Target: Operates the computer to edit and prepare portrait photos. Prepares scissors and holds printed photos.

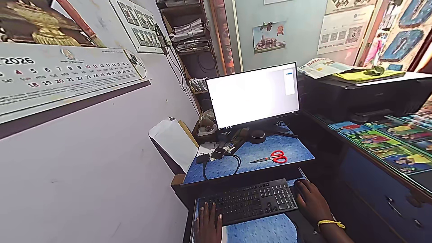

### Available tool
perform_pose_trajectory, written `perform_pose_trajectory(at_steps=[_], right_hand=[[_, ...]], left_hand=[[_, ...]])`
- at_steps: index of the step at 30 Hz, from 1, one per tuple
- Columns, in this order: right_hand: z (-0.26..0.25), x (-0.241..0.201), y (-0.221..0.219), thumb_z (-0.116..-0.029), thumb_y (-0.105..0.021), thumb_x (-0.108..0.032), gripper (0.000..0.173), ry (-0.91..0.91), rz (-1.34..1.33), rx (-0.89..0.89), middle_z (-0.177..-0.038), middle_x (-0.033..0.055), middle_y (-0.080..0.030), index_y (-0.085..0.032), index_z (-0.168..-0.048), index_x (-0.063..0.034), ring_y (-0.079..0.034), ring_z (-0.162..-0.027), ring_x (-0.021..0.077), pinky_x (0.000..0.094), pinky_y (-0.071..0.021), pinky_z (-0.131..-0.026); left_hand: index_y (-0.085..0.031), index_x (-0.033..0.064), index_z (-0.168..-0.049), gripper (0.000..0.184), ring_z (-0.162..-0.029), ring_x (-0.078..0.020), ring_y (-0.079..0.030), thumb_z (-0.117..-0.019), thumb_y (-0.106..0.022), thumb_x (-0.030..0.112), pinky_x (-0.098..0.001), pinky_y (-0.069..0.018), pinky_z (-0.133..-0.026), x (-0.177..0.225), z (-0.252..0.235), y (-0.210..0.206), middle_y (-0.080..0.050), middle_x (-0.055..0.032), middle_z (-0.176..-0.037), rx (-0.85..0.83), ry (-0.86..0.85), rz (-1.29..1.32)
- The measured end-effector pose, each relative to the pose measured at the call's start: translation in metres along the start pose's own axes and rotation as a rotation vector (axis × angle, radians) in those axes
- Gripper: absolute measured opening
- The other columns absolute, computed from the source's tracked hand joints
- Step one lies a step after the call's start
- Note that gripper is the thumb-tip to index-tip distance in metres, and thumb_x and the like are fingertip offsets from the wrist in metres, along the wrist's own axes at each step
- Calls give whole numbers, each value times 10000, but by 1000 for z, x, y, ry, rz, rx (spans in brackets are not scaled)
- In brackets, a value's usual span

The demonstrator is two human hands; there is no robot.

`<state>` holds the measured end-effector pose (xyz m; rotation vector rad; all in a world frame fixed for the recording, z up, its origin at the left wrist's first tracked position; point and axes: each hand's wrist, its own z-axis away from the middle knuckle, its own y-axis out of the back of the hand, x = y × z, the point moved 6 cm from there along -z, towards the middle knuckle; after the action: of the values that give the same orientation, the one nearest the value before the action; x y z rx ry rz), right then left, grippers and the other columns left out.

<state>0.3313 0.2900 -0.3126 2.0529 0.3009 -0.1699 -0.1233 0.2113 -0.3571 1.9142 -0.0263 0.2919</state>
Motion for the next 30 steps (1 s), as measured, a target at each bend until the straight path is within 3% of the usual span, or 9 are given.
perform_pose_trajectory(at_steps=[4,11,17,30], right_hand=[[0,-1,-1,-961,-488,-414,454,-2,-39,-42,-1443,58,-588,-665,-1339,-234,-531,-1371,240,445,-468,-1115],[2,-11,7,-869,-502,-355,444,113,-71,-32,-1356,35,-644,-719,-1231,-217,-597,-1278,231,463,-509,-1044],[3,-8,3,-870,-516,-355,453,120,-62,-24,-1364,67,-643,-716,-1235,-177,-587,-1299,266,463,-494,-1070],[2,-9,5,-842,-516,-365,471,140,-57,-32,-1349,72,-650,-725,-1212,-164,-597,-1282,270,473,-497,-1060]], left_hand=[[-444,207,-1561,624,-1529,-383,-290,-1054,-274,529,-613,-230,-1212,0,0,0,-316,-161,-1656,11,-11,-11],[-459,245,-1552,646,-1538,-330,-291,-1040,-238,572,-585,-236,-1221,-2,-2,-2,-342,-106,-1654,35,15,-32],[-382,157,-1591,725,-1542,-282,-292,-1037,-220,596,-547,-238,-1233,-4,-2,-5,-331,-64,-1664,38,36,-35],[-385,151,-1588,738,-1542,-279,-293,-1028,-217,602,-541,-237,-1231,-4,-3,-4,-332,-53,-1664,16,48,-45]])
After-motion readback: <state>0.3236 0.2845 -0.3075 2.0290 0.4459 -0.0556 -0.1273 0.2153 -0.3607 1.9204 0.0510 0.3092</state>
